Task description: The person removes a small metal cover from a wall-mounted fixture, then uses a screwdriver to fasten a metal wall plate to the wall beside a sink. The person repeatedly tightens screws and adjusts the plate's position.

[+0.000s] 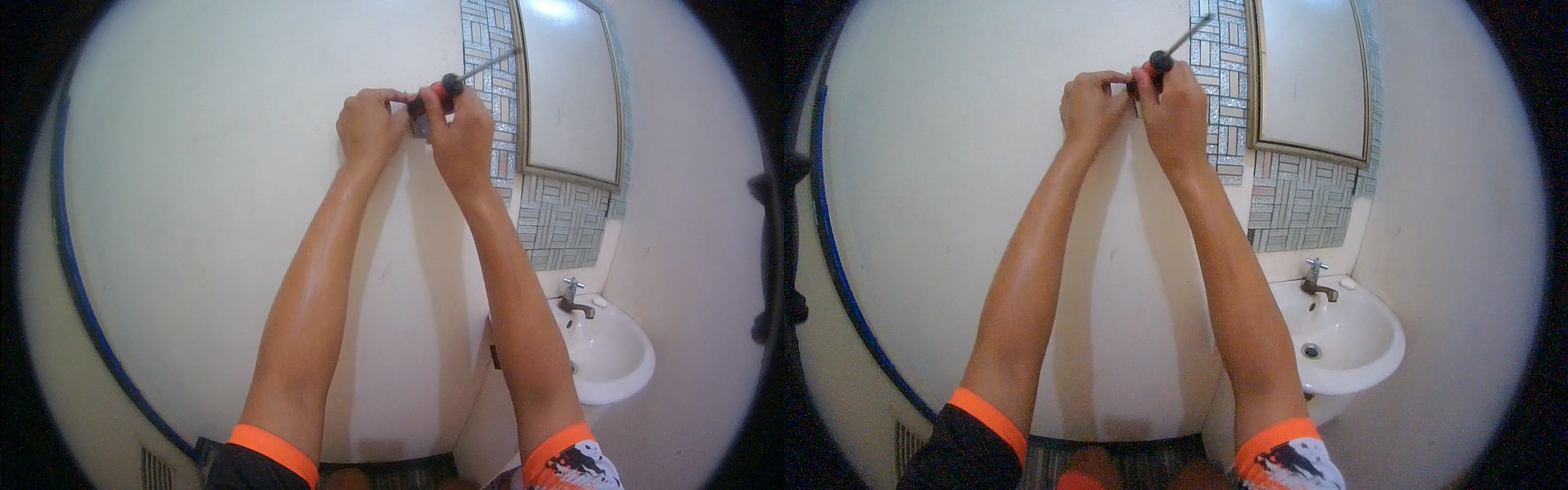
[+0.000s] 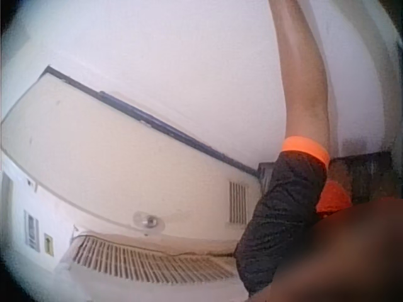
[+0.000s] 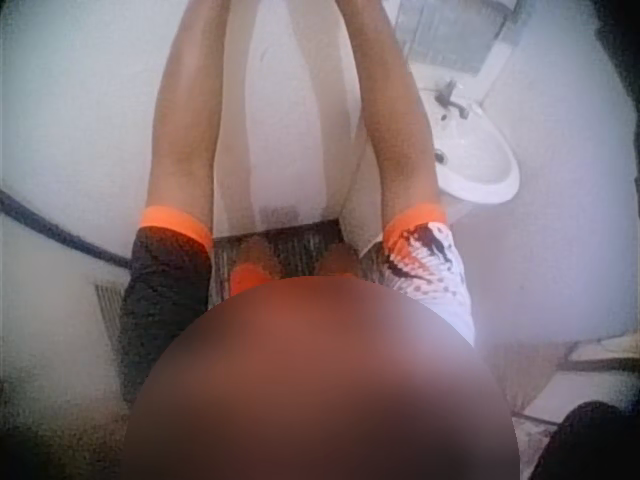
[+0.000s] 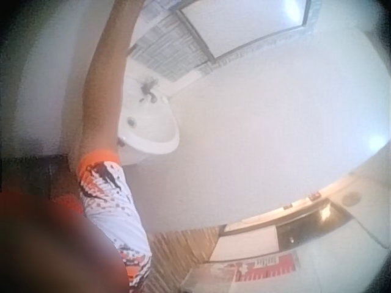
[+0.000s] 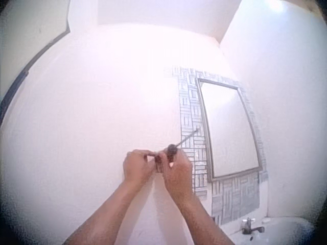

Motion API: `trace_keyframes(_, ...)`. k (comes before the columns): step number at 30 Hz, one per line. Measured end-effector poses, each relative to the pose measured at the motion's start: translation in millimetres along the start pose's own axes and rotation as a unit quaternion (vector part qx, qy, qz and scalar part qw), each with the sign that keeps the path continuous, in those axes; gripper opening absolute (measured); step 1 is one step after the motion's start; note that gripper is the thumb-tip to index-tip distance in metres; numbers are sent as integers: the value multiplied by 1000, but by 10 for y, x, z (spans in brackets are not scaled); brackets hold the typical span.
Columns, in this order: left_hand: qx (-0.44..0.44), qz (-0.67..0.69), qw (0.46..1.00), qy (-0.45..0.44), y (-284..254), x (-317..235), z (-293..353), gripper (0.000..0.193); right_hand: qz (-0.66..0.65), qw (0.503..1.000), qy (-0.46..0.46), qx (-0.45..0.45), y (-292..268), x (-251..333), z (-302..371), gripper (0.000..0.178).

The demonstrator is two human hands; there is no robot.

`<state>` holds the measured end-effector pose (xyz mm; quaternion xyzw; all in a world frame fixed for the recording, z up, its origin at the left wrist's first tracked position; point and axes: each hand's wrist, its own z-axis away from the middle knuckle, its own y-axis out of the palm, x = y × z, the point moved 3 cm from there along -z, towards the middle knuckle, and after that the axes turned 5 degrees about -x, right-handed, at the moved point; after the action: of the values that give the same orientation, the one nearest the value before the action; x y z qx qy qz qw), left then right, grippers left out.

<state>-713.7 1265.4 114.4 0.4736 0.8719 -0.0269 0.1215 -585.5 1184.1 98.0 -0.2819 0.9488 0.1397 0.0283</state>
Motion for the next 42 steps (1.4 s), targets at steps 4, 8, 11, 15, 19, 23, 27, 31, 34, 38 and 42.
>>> trace_keyframes(4,-1,-4,1000,-4,5,-6,7,23,-128,983,-40,-126,-62,14,-44,24)
trace_keyframes(8,9,-9,1000,-19,20,-16,6,22,6,1000,-18,0,-76,25,-113,23)
trace_keyframes(11,22,-4,999,-34,24,-10,22,19,-103,987,-5,-126,-564,139,134,24)
trace_keyframes(15,16,8,999,-38,15,-17,31,20,-175,944,173,-222,-1337,435,1174,36)
trace_keyframes(19,8,24,998,-53,31,-23,55,24,-104,939,297,-138,-1736,787,2473,41)
trace_keyframes(23,-6,22,998,-66,54,-34,97,35,-68,919,387,-38,-1827,865,3104,33)
trace_keyframes(27,-14,23,999,-43,35,-33,159,52,-51,932,359,11,-1902,906,3056,26)
trace_keyframes(31,-47,-23,998,23,87,-18,239,61,-20,937,344,51,-1931,991,2765,20)
trace_keyframes(34,-55,-33,997,51,158,6,218,62,-76,901,427,31,-1899,1083,2545,17)
trace_keyframes(38,-51,-34,997,55,165,-21,194,63,-41,842,502,196,-1804,1101,2180,18)
trace_keyframes(42,-16,-16,1000,-8,175,-87,204,70,0,804,516,295,-1724,1107,1512,19)
